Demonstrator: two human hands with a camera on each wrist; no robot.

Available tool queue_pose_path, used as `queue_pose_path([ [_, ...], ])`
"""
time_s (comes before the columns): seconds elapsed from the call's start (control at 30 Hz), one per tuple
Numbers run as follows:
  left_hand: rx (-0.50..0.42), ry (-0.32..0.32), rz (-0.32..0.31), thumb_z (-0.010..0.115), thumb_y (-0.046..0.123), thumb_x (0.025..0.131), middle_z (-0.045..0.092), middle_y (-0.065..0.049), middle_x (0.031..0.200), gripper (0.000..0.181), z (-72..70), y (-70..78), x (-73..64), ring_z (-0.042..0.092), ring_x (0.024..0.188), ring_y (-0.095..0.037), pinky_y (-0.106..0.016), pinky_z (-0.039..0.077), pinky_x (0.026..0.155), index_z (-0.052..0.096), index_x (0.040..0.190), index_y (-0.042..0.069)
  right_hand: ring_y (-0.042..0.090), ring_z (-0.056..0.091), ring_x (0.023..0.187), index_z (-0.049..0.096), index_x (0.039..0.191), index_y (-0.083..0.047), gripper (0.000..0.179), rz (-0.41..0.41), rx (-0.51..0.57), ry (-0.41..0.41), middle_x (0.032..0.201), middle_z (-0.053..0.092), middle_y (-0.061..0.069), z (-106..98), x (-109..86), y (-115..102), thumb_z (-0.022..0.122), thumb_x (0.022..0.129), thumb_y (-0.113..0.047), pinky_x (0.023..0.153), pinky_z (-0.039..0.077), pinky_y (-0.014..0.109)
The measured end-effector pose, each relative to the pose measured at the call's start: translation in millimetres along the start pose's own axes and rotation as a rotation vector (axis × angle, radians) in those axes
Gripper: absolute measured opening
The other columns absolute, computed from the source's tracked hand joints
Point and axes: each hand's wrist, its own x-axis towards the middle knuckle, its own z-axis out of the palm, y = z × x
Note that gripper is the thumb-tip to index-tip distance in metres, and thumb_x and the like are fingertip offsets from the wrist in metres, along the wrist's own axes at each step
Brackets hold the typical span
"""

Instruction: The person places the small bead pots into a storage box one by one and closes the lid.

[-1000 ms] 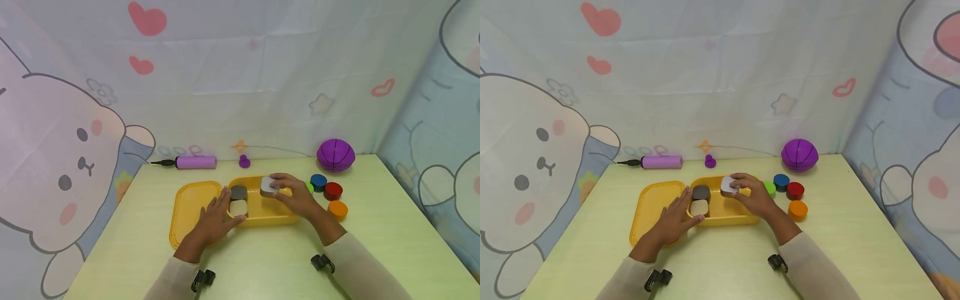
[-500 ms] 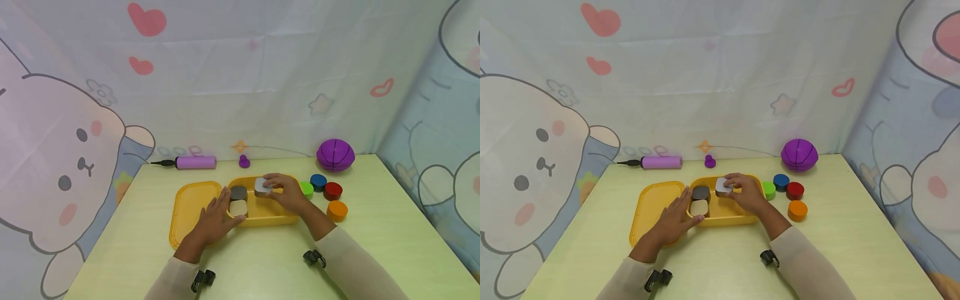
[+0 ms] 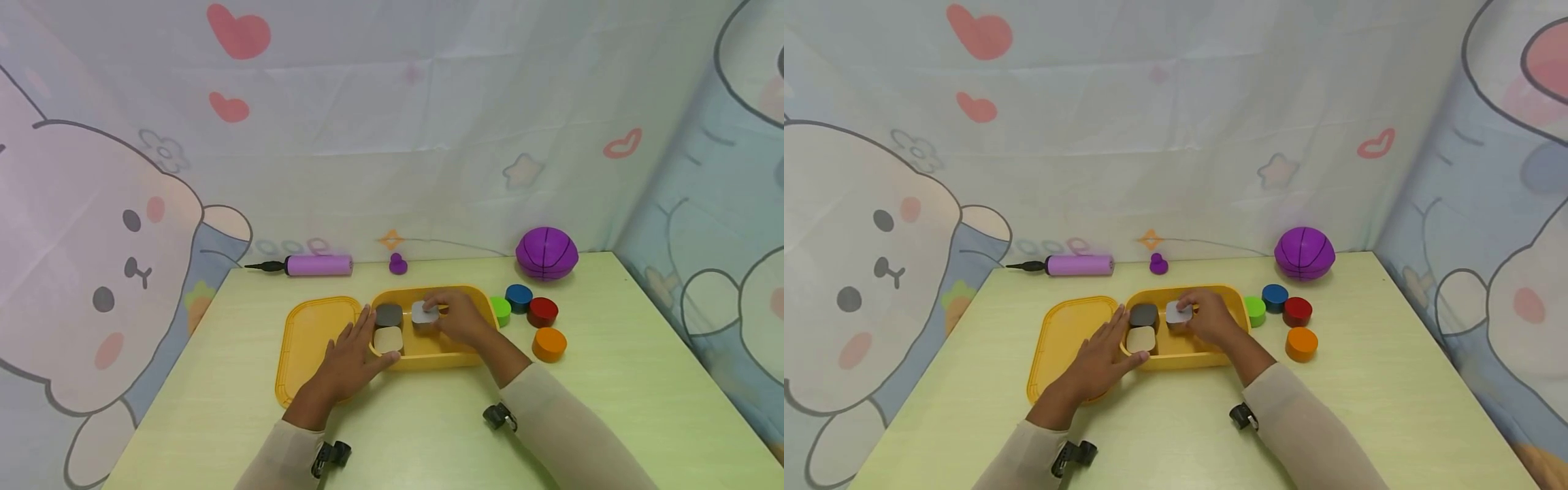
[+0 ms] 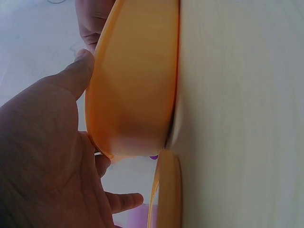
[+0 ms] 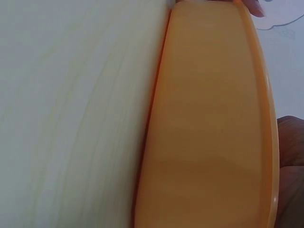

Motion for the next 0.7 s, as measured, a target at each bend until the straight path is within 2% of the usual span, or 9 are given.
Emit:
queue_pose_path([
  [0.2, -0.008, 0.002, 0.0, 0.053, 0.081, 0.101, -0.001, 0.009, 0.186, 0.105, 0.2, -0.7, 0.1, 0.018, 0.17, -0.047, -0.086, 0.012, 0.126, 0.008, 0.178, 0.024, 0.042, 0.067, 0.134, 0.079, 0.12, 0.003, 0.038, 0.057, 0.052, -0.018, 0.14, 0.072, 0.021, 5.5, -0.2, -3.8, 0.073, 0.087, 0.02, 0.113, 0.056, 0.054],
  [0.7, -0.008, 0.01, 0.009, 0.053, 0.081, 0.101, 0.0, 0.009, 0.186, 0.105, 1.3, -1.3, 0.8, 0.02, 0.17, -0.046, -0.086, 0.016, 0.125, 0.009, 0.178, 0.024, 0.046, 0.072, 0.128, 0.078, 0.117, 0.007, 0.035, 0.004, -0.045, 0.019, 0.134, 0.074, 0.026, 15.1, 2.7, -5.8, 0.077, 0.084, 0.02, 0.107, 0.061, 0.053],
])
